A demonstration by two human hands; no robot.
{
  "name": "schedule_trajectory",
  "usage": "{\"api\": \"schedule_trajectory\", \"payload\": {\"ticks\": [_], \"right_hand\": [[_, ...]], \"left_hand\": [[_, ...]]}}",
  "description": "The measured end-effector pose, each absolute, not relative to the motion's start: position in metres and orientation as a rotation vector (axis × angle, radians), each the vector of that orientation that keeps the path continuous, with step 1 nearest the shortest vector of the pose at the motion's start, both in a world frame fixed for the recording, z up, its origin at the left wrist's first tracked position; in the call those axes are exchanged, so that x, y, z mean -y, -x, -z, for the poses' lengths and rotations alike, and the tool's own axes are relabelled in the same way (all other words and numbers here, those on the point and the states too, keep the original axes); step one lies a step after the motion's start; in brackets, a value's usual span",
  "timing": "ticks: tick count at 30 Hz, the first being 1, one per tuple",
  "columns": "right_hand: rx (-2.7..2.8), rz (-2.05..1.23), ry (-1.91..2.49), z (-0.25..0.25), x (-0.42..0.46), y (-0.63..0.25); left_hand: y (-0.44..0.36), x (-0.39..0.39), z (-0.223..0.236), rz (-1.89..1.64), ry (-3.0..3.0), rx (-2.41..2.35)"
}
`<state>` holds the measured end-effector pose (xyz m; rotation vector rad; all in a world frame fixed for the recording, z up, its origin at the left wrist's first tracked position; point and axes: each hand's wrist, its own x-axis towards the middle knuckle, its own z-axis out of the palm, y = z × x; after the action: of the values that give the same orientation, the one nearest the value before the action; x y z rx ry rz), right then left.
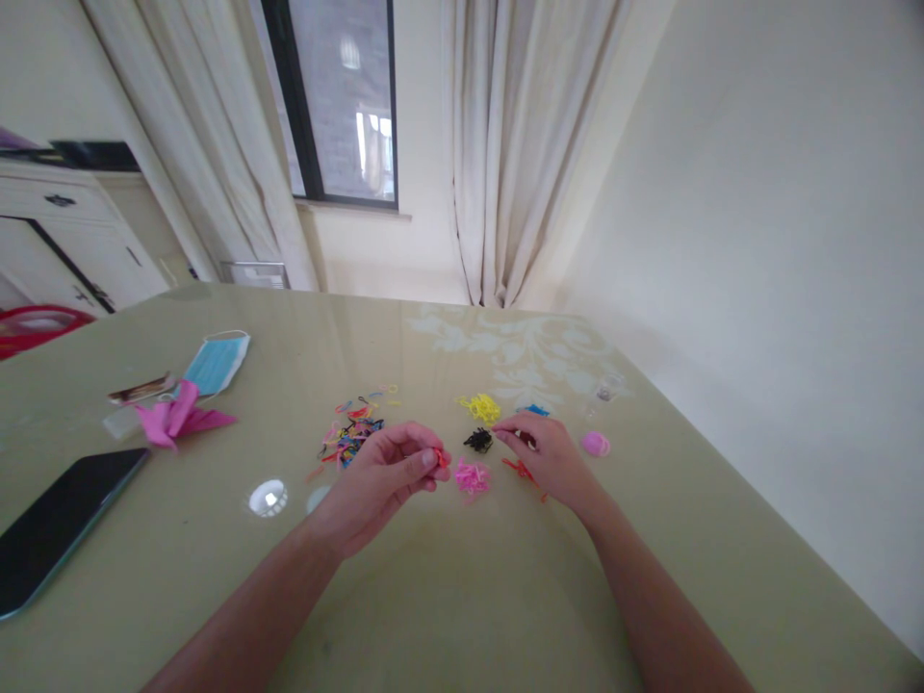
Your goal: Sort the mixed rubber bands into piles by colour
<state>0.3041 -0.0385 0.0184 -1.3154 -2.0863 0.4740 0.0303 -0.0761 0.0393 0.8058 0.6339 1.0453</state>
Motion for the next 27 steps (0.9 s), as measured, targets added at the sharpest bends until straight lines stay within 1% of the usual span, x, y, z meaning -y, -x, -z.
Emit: {"api": "schedule_trajectory", "payload": {"ticks": [5, 11, 16, 20, 24, 27], "right_hand": [[2.031, -0.494, 1.257, -0.027, 0.044, -0.301], [1.922, -0.75, 0.952, -0.04, 0.065, -0.279], [1.898, -0.746, 0.862, -0.039, 0.073, -0.266], [1.941, -0.744, 0.866, -0.037, 0.073, -0.264], [1.958, -0.685, 0.963, -0.038, 0.065, -0.273], [1.963, -0.651, 1.116, -0.039, 0.052, -0.295]], "left_hand": [[-0.032, 0.075, -0.037, -1.039, -0.893, -0.65], [-0.037, 0.073, -0.03, -1.068, -1.176, -0.856], [-0.038, 0.073, -0.028, -1.051, -1.255, -0.888], [-0.041, 0.075, -0.028, -1.023, -1.271, -0.895], [-0.039, 0.07, -0.024, -1.027, -1.317, -0.931], [-0.022, 0.058, -0.018, -1.076, -1.571, -1.163]]}}
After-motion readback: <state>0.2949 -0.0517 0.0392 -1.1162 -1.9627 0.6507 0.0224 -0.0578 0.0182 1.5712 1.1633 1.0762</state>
